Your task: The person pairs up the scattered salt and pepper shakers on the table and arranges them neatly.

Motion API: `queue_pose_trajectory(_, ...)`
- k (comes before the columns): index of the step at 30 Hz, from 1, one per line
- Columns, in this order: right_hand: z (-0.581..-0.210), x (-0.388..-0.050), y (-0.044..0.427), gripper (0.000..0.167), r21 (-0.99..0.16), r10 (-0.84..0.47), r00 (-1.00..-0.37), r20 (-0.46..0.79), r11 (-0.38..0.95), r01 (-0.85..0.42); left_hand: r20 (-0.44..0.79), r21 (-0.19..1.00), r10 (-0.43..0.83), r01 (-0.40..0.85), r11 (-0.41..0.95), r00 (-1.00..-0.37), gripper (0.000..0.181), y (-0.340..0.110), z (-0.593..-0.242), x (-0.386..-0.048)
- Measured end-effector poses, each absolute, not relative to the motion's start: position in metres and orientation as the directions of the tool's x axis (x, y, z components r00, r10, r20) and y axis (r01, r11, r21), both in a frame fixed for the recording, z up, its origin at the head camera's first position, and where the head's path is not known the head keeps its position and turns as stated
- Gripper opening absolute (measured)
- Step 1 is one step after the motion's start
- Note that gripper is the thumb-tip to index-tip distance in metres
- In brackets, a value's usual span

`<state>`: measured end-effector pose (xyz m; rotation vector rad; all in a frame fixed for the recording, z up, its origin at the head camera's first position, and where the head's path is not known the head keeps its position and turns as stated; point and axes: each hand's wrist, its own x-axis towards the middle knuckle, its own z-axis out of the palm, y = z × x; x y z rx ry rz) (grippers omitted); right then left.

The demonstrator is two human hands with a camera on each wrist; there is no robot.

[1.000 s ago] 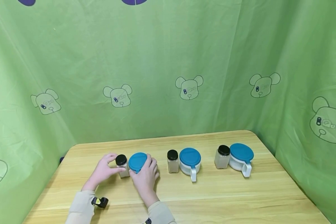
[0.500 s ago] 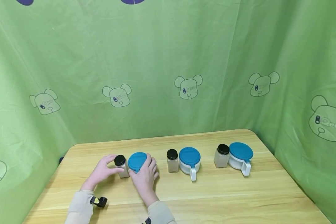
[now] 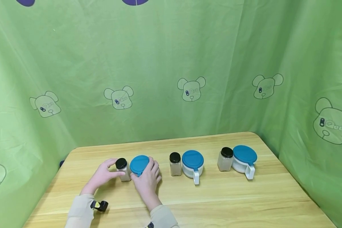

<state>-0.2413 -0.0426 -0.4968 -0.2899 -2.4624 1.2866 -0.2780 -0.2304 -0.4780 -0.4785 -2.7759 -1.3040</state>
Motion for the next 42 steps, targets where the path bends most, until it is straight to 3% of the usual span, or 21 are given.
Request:
queue_pose_trajectory(14,-0.496,-0.240,-0.042,0.100,-0.816,0.327,-0.921,0.214,0.578,0.016,0.125,0.761,0.238,0.247,0.600,-0.963,0.061,-0.228,-0.477,-0.275)
queue_pose_trajectory(25,-0.486,-0.240,-0.040,0.100,-0.825,0.316,-0.923,0.220,0.565,-0.003,0.104,0.756,0.237,0.232,0.612,-0.966,0.073,-0.229,-0.467,-0.274)
queue_pose_trajectory(42,-0.462,-0.237,-0.031,0.089,-0.834,0.287,-0.920,0.268,0.547,-0.072,0.259,0.689,0.218,0.338,0.641,-0.941,0.069,-0.238,-0.437,-0.263)
